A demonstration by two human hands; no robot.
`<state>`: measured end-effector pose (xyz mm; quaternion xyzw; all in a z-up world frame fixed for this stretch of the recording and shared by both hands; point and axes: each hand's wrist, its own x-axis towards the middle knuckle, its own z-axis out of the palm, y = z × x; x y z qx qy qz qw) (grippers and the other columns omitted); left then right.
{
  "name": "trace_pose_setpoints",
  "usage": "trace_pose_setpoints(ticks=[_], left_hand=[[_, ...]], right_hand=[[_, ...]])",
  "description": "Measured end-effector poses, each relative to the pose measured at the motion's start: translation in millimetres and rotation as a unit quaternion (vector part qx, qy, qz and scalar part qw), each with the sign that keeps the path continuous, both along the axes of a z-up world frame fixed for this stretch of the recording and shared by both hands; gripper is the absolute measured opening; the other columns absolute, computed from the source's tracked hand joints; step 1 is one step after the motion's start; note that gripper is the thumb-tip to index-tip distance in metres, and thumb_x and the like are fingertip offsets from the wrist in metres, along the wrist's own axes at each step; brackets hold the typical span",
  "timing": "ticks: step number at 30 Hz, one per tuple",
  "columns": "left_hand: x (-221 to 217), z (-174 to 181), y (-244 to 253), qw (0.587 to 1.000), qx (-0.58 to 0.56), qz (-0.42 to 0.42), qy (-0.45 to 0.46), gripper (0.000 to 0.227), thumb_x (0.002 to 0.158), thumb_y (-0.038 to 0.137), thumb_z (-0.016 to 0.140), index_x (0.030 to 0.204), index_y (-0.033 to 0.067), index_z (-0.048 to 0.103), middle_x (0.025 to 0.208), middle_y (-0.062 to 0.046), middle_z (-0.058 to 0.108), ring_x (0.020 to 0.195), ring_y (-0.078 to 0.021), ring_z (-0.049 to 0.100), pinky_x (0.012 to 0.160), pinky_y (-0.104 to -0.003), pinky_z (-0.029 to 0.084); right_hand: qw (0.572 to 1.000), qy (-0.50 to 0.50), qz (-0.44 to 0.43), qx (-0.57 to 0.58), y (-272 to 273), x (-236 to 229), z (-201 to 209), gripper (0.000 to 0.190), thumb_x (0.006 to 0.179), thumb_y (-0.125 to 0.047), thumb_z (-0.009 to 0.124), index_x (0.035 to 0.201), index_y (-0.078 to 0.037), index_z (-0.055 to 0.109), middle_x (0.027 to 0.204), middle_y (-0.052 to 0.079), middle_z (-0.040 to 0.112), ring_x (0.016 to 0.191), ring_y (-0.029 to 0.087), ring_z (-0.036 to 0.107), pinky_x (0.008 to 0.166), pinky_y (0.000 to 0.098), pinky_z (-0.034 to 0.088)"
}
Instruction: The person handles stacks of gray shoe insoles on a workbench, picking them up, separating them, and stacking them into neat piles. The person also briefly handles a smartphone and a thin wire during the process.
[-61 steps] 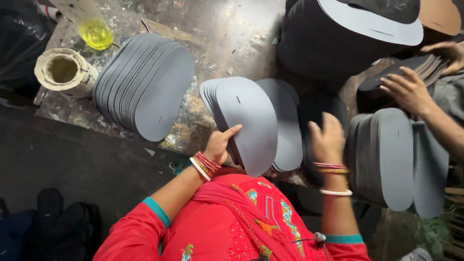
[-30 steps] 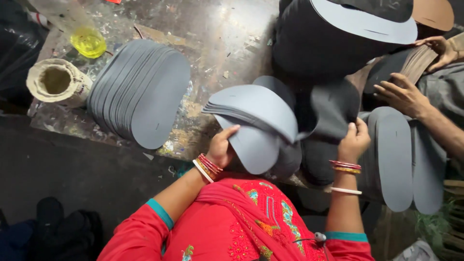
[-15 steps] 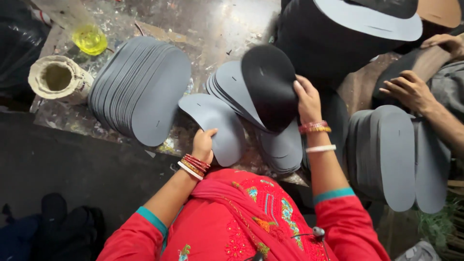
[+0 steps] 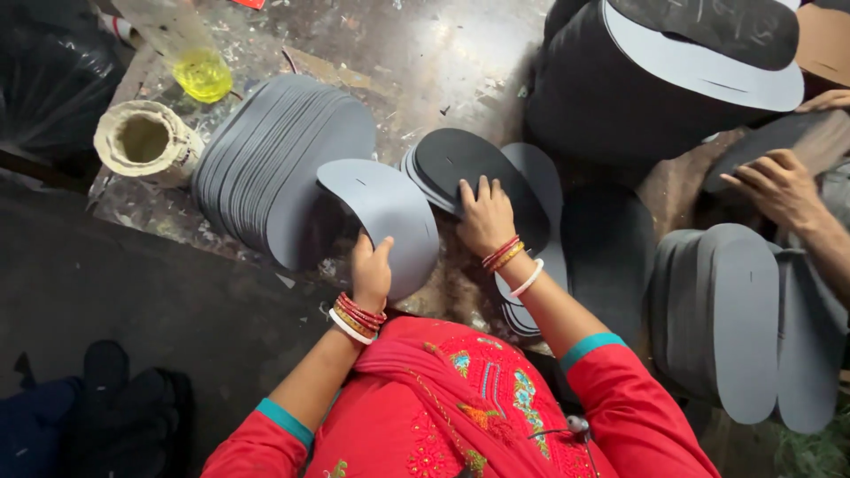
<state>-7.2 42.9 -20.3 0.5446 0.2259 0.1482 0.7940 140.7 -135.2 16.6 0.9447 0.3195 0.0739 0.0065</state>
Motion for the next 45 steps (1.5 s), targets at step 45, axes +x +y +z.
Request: trace_pose_setpoints(ticks=[45], left_hand=[[32, 2, -75, 0.997, -0.022, -0.068, -0.015, 0.036, 0.105, 0.022, 0.057, 0.130, -0.0029, 0.059, 0.121, -0.006, 0.066, 0.106, -0.0135, 0.059, 0.096, -0.029, 0.047]], right_hand=[[0.907, -0.002, -0.248, 0.341, -130, -41, 15, 0.051, 0.097, -0.009, 0.058, 0.148, -0.009, 0.062, 0.117, 0.022, 0.072, 0.098, 0.039, 0.069, 0.085, 0.0441, 0.055]])
